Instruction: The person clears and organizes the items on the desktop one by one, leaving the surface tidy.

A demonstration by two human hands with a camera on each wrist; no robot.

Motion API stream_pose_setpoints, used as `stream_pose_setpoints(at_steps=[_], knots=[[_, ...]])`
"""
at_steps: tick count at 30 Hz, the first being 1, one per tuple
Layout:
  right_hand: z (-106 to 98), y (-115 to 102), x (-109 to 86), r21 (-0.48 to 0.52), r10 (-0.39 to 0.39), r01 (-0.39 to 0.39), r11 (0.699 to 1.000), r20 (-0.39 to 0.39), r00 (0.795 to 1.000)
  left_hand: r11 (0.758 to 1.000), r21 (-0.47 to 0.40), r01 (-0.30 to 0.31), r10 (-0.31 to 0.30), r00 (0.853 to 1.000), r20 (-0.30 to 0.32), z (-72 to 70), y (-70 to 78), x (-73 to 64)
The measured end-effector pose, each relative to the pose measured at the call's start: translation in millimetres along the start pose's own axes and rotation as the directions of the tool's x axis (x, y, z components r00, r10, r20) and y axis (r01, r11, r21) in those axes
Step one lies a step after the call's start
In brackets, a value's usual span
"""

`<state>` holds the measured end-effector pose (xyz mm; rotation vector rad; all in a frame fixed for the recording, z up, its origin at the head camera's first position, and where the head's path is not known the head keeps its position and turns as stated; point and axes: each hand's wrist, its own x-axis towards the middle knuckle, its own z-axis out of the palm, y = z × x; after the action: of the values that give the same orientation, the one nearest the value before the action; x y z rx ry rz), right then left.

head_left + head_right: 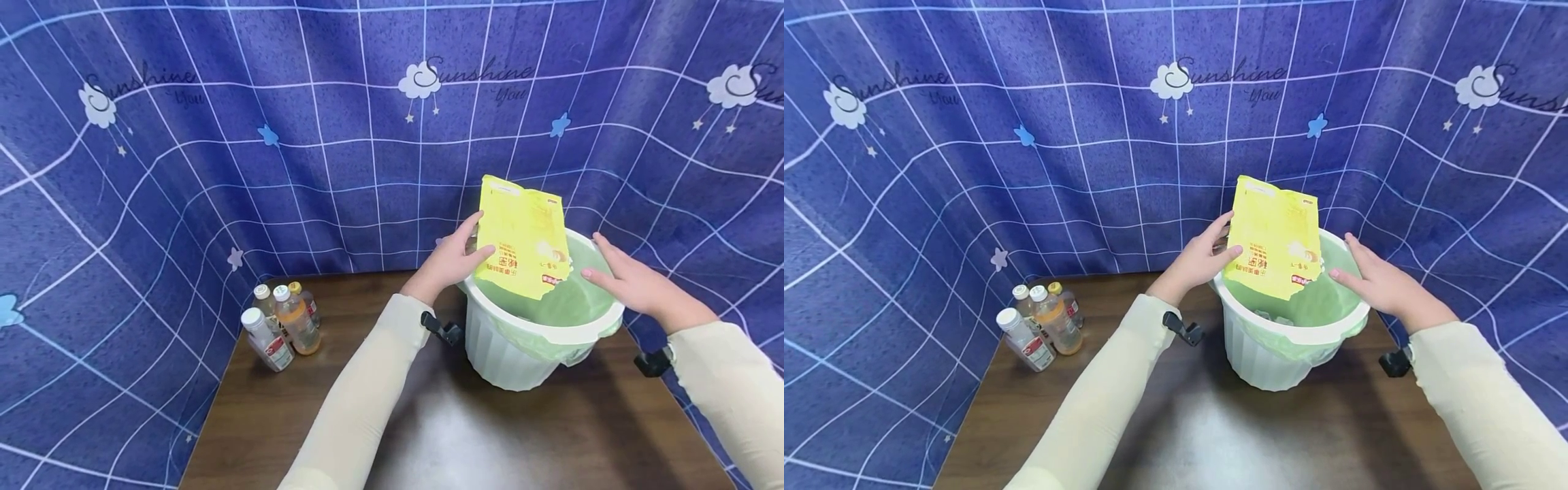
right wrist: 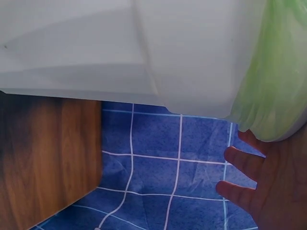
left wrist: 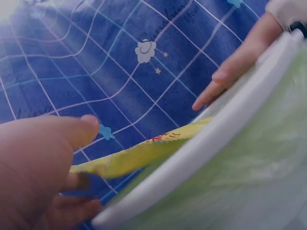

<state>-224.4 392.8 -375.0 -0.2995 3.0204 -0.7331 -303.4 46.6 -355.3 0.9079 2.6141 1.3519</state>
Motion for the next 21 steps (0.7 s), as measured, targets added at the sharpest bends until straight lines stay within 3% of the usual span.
stream_pose_setpoints(at_steps=[2,6,10,12,13,19,21], knots=[[0,-1,-0.9,0.003,0.000,0.000,1.000,-0.001,1.000,0.992,0.123,0.002,-0.003,1.000,0.004,-2.0,1.0,-1.2],[0,-1,-1.7,0.004,0.006,-0.006,1.000,-0.001,1.000,0.940,0.336,-0.053,0.046,0.999,0.027,-6.3,4.5,-1.4],[0,-2,-1.0,-0.004,0.013,-0.013,1.000,-0.001,1.000,0.877,0.471,-0.091,0.079,0.996,0.046,-10.9,8.1,-2.1],[-1,-2,-0.9,-0.010,0.011,-0.011,1.000,0.000,1.000,0.860,0.501,-0.091,0.075,0.996,0.052,-12.9,8.7,-3.0],[-1,-2,-0.9,-0.013,0.010,-0.010,1.000,0.001,1.000,0.862,0.499,-0.092,0.075,0.996,0.054,-13.6,8.2,-3.0],[-1,-3,-1.1,-0.020,0.008,-0.008,1.000,0.000,1.000,0.926,0.367,-0.086,0.079,0.996,0.034,-16.4,1.3,-2.8],[-1,-3,-1.1,-0.019,0.013,-0.013,1.000,-0.001,1.000,0.930,0.355,-0.093,0.088,0.996,0.032,-16.7,-0.9,-3.4]])
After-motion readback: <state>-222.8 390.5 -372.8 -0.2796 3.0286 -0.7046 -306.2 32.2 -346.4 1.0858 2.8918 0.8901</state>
